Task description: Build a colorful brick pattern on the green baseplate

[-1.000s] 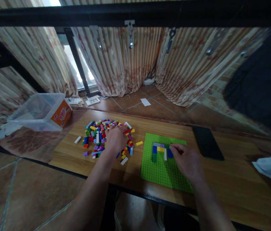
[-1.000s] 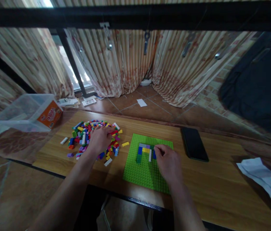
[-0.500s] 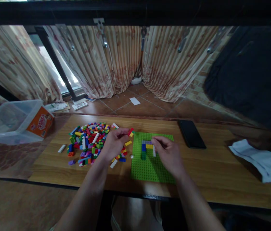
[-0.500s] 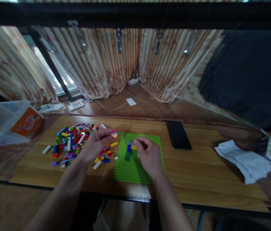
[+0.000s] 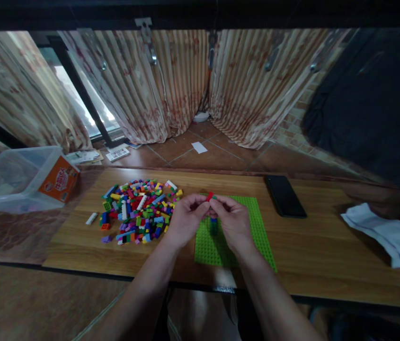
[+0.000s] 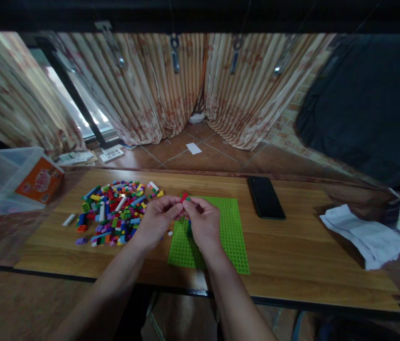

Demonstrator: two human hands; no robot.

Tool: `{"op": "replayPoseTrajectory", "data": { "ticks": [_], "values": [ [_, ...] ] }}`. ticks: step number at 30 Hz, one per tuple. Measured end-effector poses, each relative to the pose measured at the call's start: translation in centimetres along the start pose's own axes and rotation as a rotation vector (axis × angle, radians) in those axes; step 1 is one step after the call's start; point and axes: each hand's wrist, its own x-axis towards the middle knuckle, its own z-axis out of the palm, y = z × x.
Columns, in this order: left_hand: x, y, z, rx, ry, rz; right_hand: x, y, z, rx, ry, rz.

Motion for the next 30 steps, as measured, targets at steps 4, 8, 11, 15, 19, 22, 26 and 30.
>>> {"op": "replayPoseTrajectory", "data": {
  "ticks": [4, 8, 11, 15, 19, 22, 26, 30],
  "values": [
    [-0.2, 0.1, -0.5, -0.098, 0.046, -0.083, 0.0, 0.4, 0.1, 0.069, -0.066, 0.039],
    [-0.5, 0.1, -0.8, -0.18, 0.079, -0.155, -0.1, 0.4, 0.4, 0.105, -0.078, 0.094],
    [-0.5, 0.5, -1.4, -0.223, 0.095, -0.203, 0.0, 0.5, 0.6, 0.111, -0.1, 0.146],
    [-0.2, 1.4, -3.4, -0.311, 0.205, -0.201, 0.2, 1.6, 0.9, -0.081, -0.106, 0.097],
    [0.2, 2.3, -5.6, -0.322, 0.407, -0.073, 0.0, 2.7, 1.8, -0.685, -0.177, -0.186],
    [0.3, 2.5, -6.3, -0.308, 0.431, -0.051, -0.3, 2.8, 2.7, -0.989, -0.263, -0.295],
    [0.1, 2.6, -6.3, -0.307, 0.388, -0.073, -0.4, 2.8, 3.4, -1.02, -0.325, -0.299],
    [0.0, 2.7, -6.0, -0.297, 0.358, -0.097, -0.6, 2.9, 3.5, -0.85, -0.404, -0.282]
  ]
}}
